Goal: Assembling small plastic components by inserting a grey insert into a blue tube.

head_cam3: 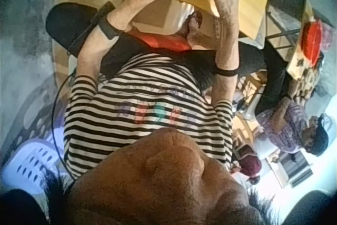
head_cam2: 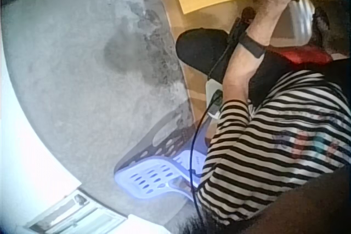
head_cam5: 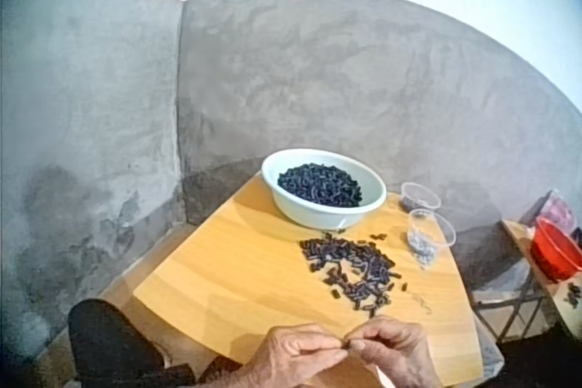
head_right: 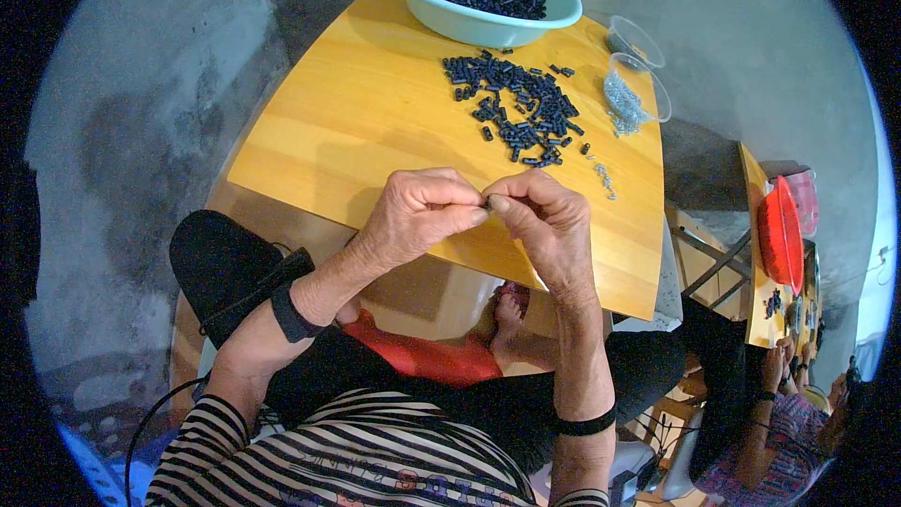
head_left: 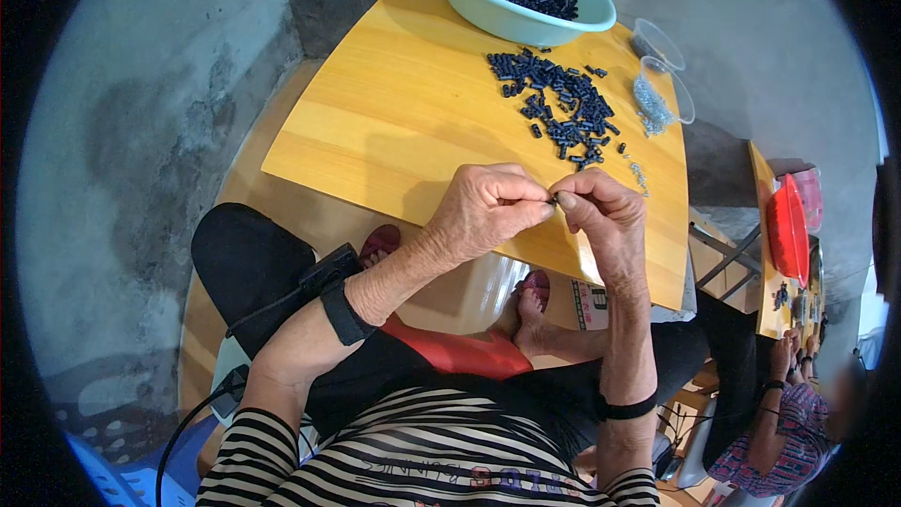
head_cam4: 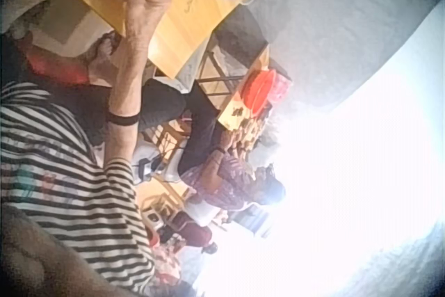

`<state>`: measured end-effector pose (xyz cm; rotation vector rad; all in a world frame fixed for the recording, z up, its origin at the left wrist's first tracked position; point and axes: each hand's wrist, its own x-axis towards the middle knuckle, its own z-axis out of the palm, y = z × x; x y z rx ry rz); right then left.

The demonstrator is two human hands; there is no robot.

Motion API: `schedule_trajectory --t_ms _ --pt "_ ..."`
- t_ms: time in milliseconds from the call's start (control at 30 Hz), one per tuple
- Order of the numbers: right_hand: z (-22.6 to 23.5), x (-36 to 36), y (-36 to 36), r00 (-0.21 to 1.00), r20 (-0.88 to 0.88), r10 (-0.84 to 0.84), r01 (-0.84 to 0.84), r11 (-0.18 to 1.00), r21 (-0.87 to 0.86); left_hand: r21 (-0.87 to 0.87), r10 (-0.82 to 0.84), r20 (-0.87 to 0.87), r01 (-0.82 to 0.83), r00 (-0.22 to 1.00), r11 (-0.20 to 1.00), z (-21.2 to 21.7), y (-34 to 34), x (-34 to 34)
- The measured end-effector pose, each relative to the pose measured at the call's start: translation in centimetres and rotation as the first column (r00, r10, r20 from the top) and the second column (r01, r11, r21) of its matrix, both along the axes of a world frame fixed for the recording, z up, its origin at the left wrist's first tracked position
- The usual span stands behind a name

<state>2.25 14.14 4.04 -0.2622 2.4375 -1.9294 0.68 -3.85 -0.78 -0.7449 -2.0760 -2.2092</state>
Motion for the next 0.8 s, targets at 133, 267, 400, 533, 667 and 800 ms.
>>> schedule_trajectory --t_ms 133,267,400,533,667,800 --pt "-0.1 -0.1 -0.1 0.994 -0.110 0.002 0.016 0.986 0.165 -0.055 0.001 0.007 -0.001 1.000 0.998 0.1 0.0 0.1" --pt "-0.3 0.1 -0.3 0.988 -0.154 -0.023 0.058 0.971 0.231 -0.065 0.002 -0.001 -0.002 1.000 0.998 -0.5 0.1 0.0" --pt "-1.0 0.1 -0.2 0.966 -0.257 0.000 0.077 0.955 0.287 -0.107 0.012 0.002 -0.011 1.000 0.994 -0.5 0.1 0.1" --pt "-0.4 0.0 -0.4 0.929 -0.364 0.074 0.082 0.915 0.395 -0.158 0.035 -0.028 -0.039 0.999 0.987 -0.9 0.1 -0.1" --pt "-0.9 0.1 -0.3 0.983 -0.183 -0.035 0.082 0.963 0.257 -0.132 0.025 0.016 -0.022 1.000 0.991 -0.9 0.3 -0.1" --pt "-0.8 0.1 0.2 0.998 -0.049 -0.033 0.037 0.996 0.081 -0.027 -0.043 0.122 0.046 0.992 0.999 -0.4 0.2 0.1"
